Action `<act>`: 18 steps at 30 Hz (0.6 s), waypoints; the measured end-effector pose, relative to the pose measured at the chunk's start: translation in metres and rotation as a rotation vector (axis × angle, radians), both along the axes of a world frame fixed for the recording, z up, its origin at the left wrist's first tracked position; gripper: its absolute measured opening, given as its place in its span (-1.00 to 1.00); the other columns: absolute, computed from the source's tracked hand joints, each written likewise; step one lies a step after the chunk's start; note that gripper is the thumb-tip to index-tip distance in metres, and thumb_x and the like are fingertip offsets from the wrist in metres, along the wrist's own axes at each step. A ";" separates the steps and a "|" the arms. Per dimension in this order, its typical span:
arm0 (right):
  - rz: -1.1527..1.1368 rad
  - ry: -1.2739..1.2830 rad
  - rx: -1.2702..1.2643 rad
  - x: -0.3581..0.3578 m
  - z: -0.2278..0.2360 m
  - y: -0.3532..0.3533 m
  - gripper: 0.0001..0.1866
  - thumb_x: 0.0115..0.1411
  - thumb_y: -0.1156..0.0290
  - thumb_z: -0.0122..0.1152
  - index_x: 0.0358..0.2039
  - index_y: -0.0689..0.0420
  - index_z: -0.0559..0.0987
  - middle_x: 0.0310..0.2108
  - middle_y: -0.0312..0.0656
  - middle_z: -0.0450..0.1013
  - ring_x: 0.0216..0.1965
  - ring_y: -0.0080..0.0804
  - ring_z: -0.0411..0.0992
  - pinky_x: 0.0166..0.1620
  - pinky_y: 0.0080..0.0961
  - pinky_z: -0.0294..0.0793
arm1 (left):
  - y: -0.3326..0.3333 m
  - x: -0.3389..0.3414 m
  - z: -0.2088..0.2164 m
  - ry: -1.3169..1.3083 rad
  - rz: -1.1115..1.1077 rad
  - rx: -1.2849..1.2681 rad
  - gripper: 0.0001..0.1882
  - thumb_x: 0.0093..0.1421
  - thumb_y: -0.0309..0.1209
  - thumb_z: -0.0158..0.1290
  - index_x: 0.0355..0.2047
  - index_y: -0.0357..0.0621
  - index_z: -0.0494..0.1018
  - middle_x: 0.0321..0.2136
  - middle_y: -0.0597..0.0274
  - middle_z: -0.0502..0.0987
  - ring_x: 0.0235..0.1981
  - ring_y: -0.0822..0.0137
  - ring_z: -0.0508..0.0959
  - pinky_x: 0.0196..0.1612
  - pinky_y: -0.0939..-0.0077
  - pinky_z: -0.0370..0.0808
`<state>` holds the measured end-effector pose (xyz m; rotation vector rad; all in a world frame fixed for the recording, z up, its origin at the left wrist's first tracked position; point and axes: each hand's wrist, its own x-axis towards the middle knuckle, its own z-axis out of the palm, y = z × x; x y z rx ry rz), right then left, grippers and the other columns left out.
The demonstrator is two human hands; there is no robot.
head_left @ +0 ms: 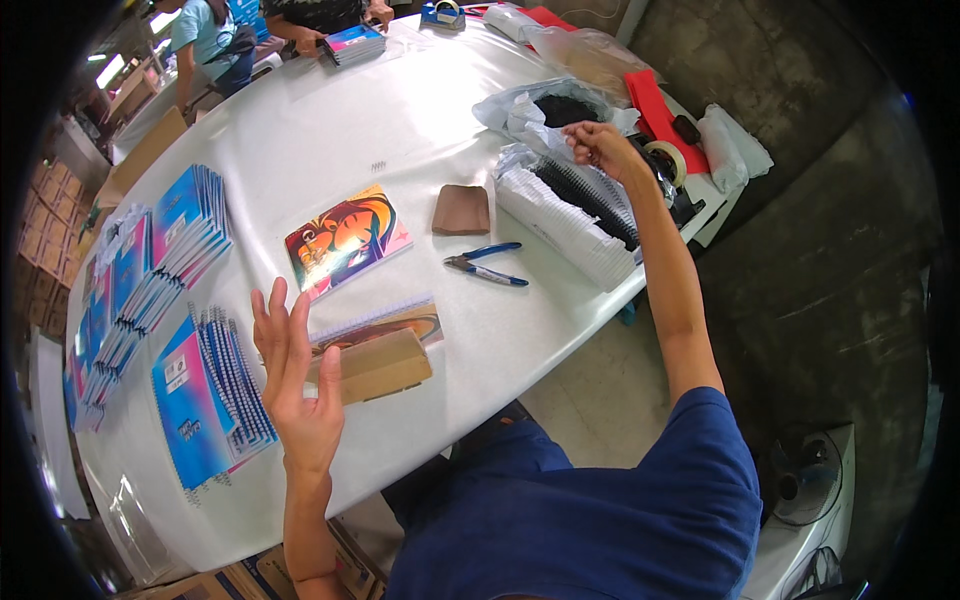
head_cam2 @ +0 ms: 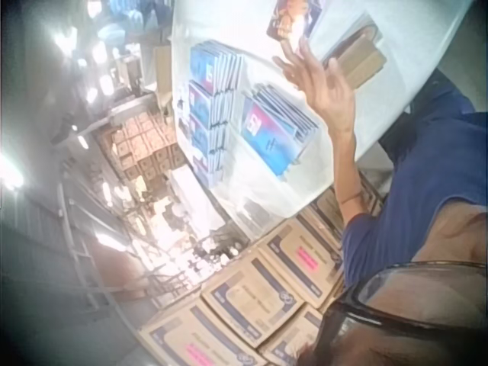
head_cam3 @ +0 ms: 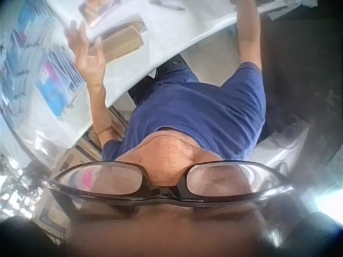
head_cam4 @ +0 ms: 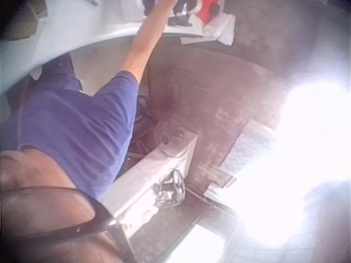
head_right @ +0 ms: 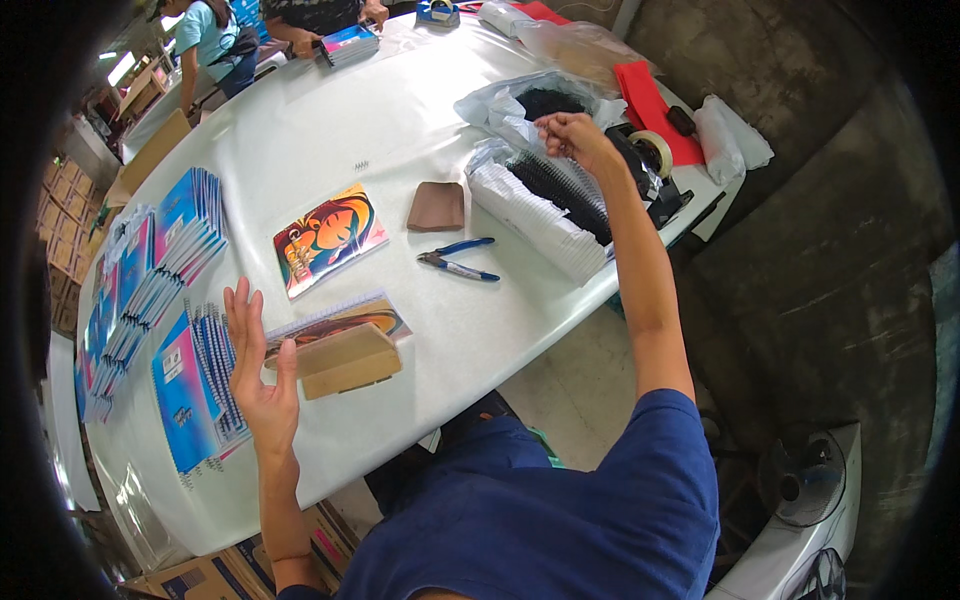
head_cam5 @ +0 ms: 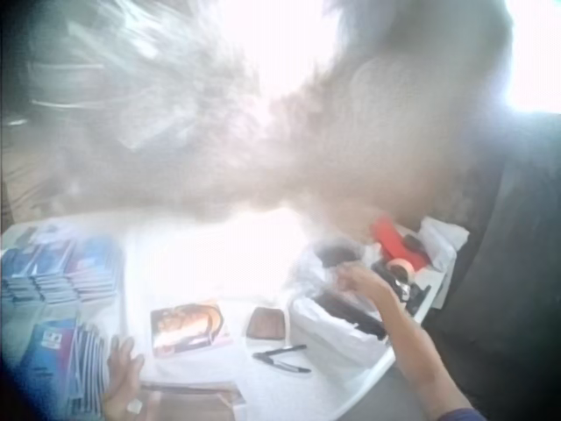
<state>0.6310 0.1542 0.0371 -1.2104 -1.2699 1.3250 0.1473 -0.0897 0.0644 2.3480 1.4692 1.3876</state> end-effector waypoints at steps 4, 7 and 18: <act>0.054 -0.236 0.238 -0.030 0.046 -0.019 -0.74 0.28 0.39 0.11 -0.09 0.24 0.56 -0.38 -0.33 0.44 -0.48 -0.69 0.30 -0.42 -0.70 0.29 | 0.002 0.002 0.000 -0.061 -0.010 -0.066 -0.45 0.17 -0.51 0.12 0.20 -0.20 0.34 0.28 -0.01 0.24 0.37 -0.11 0.06 0.34 -0.01 -0.01; 0.250 -0.420 0.448 -0.079 0.070 -0.045 -0.77 0.20 0.43 0.18 -0.15 0.23 0.60 -0.37 -0.32 0.49 -0.46 -0.69 0.32 -0.41 -0.70 0.29 | 0.012 0.015 0.004 -0.026 -0.045 -0.118 -0.38 0.13 -0.41 0.20 0.22 -0.15 0.32 0.28 0.01 0.25 0.37 -0.12 0.06 0.33 -0.05 -0.04; 0.282 -0.401 0.557 -0.234 0.034 -0.177 -0.75 -0.01 0.79 0.27 -0.31 0.22 0.64 -0.32 -0.24 0.47 -0.29 -0.48 0.47 -0.29 -0.55 0.49 | 0.035 0.044 -0.014 0.452 0.045 -0.159 -0.53 0.21 -0.09 0.05 0.12 0.12 0.44 0.07 0.30 0.50 0.14 0.01 0.42 0.23 -0.04 0.19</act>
